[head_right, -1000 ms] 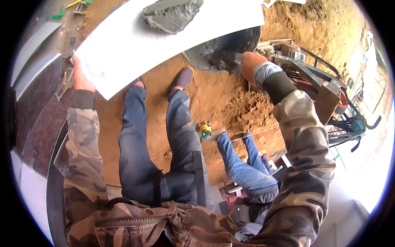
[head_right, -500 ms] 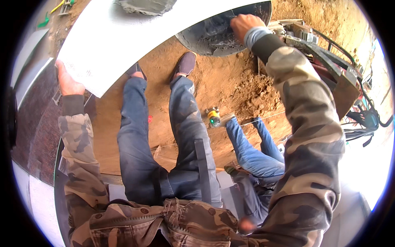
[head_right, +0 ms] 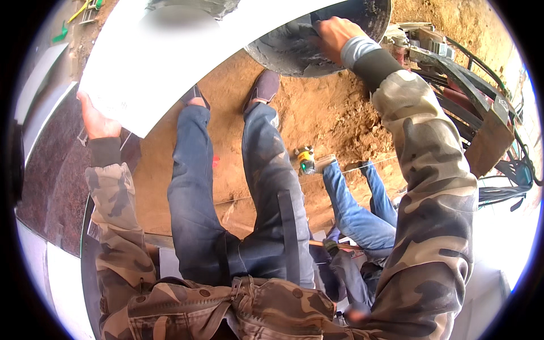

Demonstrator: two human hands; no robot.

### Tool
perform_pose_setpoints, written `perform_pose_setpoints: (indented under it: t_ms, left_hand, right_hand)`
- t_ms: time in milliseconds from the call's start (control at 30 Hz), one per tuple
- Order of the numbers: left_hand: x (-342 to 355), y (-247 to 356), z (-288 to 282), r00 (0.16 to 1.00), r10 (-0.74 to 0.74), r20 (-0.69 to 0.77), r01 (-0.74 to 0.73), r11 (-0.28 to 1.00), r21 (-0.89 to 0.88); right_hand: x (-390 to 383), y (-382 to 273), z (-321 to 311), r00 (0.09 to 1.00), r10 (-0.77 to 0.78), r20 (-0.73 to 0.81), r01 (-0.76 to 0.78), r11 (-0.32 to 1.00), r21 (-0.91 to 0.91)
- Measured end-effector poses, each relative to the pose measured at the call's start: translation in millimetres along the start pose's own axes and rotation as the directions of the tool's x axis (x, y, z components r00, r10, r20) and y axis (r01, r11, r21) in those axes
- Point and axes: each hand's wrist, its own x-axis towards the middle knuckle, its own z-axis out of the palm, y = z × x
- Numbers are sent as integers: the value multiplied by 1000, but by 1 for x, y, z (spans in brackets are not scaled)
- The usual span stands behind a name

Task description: The person picks up a white rectangular tile and positions it against a wall to check the fit. They then sit on the floor and use a trowel to scoop cement from a bucket, spreading it evenly across the back of the tile.

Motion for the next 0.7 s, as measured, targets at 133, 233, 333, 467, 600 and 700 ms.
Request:
perform_pose_setpoints:
  t_ms: [133,233,333,467,600,700]
  left_hand:
    - [-13,6,7,999,24,-38,-22,998,53]
    - [-21,13,10,998,44,-50,-41,996,75]
    - [-27,26,10,996,72,-44,-67,993,98]
    - [-32,42,8,996,77,-43,-72,991,114]
    - [-33,46,10,998,64,3,-64,994,86]
    - [-35,45,12,996,91,15,-92,991,92]
  right_hand:
    - [-3,6,-2,991,-96,-92,103,992,72]
    - [-16,18,-11,972,-177,-152,196,973,122]
    - [-32,30,-26,960,-221,-169,250,952,174]
    - [-56,41,-51,946,-278,-165,307,933,190]
    - [-80,53,-69,955,-269,-121,289,936,200]
    - [-95,62,-82,947,-290,-139,313,931,186]
